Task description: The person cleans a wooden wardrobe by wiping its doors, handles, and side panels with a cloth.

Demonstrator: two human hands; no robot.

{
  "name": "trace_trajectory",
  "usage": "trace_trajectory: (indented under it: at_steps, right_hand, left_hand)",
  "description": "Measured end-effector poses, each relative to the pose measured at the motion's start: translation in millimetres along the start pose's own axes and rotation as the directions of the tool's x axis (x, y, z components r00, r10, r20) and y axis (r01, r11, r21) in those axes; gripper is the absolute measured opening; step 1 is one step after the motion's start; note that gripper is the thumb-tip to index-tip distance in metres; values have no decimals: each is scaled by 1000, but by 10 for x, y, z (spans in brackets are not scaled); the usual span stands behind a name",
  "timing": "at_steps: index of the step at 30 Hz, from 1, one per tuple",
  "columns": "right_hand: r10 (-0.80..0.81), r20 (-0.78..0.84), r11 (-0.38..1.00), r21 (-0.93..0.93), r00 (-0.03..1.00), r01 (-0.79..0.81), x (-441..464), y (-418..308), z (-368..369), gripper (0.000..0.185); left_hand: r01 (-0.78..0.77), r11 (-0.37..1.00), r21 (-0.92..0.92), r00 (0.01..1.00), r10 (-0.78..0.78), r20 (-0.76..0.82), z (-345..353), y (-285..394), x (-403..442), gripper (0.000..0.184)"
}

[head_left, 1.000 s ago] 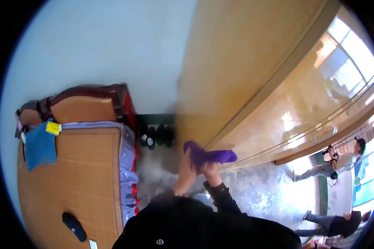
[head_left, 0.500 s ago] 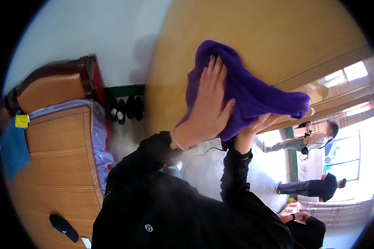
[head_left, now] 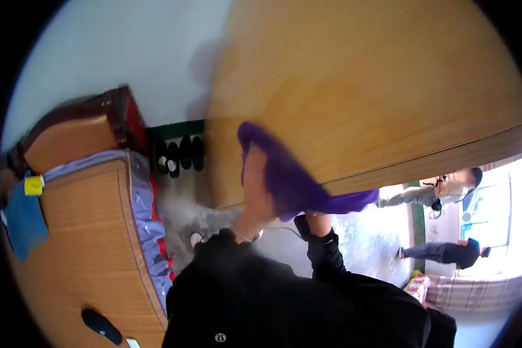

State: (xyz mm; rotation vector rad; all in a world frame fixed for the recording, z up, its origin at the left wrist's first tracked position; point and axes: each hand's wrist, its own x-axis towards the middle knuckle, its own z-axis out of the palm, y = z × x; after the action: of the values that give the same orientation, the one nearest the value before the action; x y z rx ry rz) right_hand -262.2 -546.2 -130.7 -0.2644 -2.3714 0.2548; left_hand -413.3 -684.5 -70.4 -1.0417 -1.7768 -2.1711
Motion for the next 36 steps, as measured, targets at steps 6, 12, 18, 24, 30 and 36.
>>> trace_trajectory:
  at_steps: [6,12,18,24,30,36]
  right_hand:
    - [31,100,985,168,995,-47,48,-109,327,53]
    - [42,152,959,270,987,-83,-69,-124,228,53]
    - [-247,-82,968,-57,966,243,697,-369,-452,37]
    - [85,-421,987,159,903,-18,1036,-773,-537,30]
    - [148,-339,970,233,929,-69,679,-748,-112,29]
    - [5,-196,994,111,981,17,503,-485,-290,30]
  left_hand:
    - [151,979,136,969,-173,175,-217,-719,-707,67]
    - [-71,905,419,945,-73,317,-442,-881,-901,58]
    - [27,994,110,946,-61,319,-300,236,-42,63]
    - [-55,995,-85,968,74,241,-59,531,223,70]
    - [-125,950,285,944,25,330,-120,-395,-318,47]
    - [162,979,127,964,-184,191,-129,-183,-573,51]
